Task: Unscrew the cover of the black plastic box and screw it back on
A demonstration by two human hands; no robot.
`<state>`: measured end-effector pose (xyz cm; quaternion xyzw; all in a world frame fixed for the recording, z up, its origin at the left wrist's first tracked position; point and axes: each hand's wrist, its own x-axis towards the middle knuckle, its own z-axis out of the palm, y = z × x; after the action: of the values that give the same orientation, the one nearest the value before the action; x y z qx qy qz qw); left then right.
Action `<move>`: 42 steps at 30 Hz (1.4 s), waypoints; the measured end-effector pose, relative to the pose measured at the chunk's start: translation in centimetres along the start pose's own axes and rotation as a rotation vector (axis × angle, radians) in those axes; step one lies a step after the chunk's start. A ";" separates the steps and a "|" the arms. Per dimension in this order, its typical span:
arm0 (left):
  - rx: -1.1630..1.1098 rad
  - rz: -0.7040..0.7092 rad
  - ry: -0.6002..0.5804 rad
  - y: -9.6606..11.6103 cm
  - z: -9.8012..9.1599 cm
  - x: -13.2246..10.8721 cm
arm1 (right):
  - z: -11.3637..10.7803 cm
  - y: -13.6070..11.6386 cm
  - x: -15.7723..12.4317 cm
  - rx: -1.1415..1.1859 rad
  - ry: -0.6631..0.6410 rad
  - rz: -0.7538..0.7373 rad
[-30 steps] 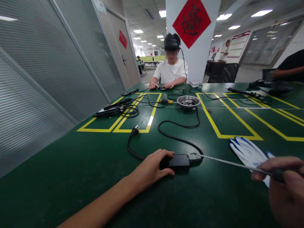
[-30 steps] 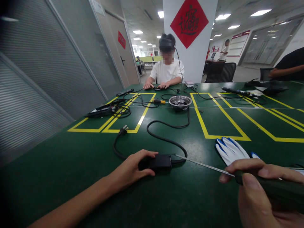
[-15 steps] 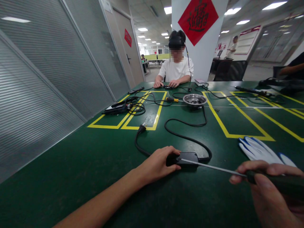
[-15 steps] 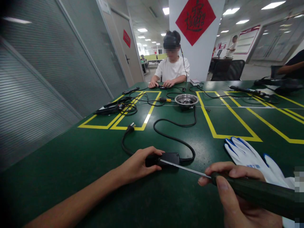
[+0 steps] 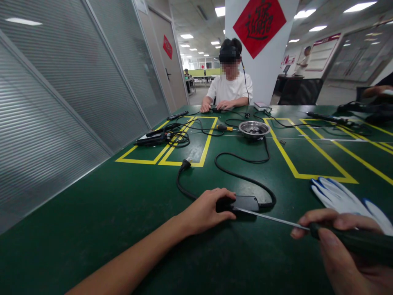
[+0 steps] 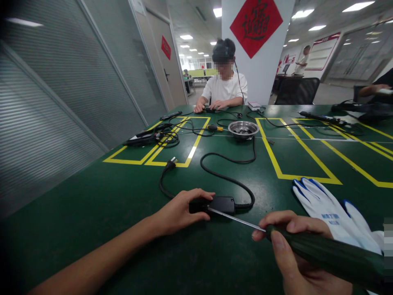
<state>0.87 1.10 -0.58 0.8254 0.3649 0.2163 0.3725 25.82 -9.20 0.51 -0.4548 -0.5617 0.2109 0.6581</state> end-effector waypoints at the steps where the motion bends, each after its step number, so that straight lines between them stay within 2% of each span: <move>1: -0.016 0.007 -0.007 0.1 -0.2 0.0 | 0.0 0.0 0.0 -0.008 -0.006 -0.005; 5: -0.035 0.033 -0.021 0.2 -0.7 0.1 | 0.2 -0.1 0.2 -0.009 -0.012 0.003; 8: -0.044 0.043 -0.020 0.0 -0.7 0.3 | 0.2 -0.1 0.2 0.046 0.018 0.061; 13: -0.095 0.030 -0.007 0.0 -0.6 0.5 | -0.4 0.3 0.5 0.125 0.123 0.206; 15: -0.110 0.004 0.003 0.1 -0.6 0.5 | -0.8 0.6 0.9 0.149 0.183 0.221; 22: -0.149 -0.040 -0.006 0.0 -0.5 0.5 | -1.6 1.6 2.7 0.166 0.339 0.088; 31: -0.088 -0.053 -0.038 0.5 -1.0 0.2 | -1.8 1.5 2.8 0.180 0.359 0.053; 35: 0.117 0.060 0.076 0.4 -0.5 -0.3 | -1.6 1.6 3.0 0.163 0.350 0.023; 38: 0.196 0.160 0.009 -0.2 0.5 -0.3 | -1.7 1.7 3.1 0.147 0.363 -0.002; 42: 0.182 0.143 -0.043 -0.7 1.1 0.0 | -2.1 1.4 3.2 0.089 0.354 0.008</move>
<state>1.27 0.92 -1.85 0.8841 0.3153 0.1906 0.2876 28.99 -6.76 1.13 -0.4573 -0.4254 0.1547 0.7655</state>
